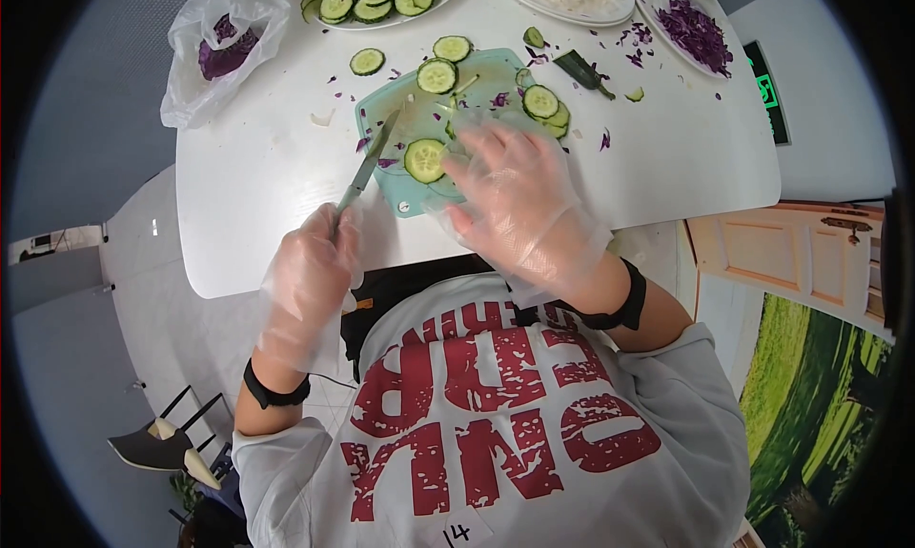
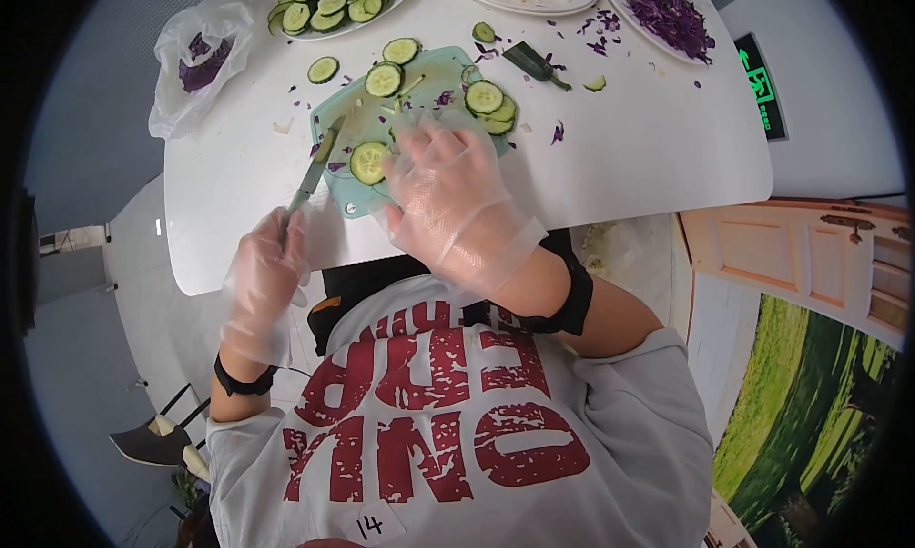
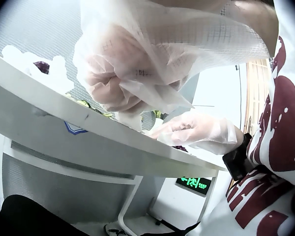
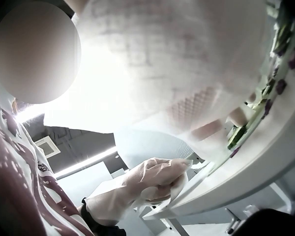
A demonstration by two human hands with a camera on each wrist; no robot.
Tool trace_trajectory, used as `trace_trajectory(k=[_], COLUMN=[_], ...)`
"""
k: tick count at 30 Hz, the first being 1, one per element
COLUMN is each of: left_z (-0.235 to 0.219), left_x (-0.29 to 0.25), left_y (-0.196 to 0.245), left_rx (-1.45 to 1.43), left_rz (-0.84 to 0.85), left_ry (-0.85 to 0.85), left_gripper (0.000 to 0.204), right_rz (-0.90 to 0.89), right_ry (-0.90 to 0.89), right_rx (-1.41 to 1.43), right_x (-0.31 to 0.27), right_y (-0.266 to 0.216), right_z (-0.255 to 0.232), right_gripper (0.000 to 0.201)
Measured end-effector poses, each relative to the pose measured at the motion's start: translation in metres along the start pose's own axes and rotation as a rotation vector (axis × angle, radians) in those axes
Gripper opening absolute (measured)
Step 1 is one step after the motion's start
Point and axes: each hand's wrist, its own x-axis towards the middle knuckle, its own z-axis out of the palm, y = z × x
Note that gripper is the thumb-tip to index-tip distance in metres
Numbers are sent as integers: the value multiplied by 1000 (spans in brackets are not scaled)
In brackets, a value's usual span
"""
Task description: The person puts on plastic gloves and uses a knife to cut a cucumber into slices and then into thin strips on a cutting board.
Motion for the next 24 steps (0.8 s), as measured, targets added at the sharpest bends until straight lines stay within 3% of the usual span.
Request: trace_trajectory(k=[4, 8, 11, 19, 24], left_z=[-3, 2, 4, 5, 3], left_x=[-5, -7, -6, -7, -8], left_y=[8, 7, 9, 11, 18], left_rx=[31, 56, 15, 132, 112], left_rz=[78, 32, -31, 72, 46], left_ry=[48, -10, -66, -27, -47], left_gripper=[25, 23, 23, 25, 25], right_rz=[3, -28, -86, -83, -72], right_ry=[-28, -119, -46, -64, -90], right_rx=[31, 65, 59, 33, 17], right_x=[2, 0, -3, -5, -3], right_y=[-4, -9, -6, -7, -8], right_z=[-6, -4, 9, 8, 4], right_gripper=[44, 48, 46, 50, 49])
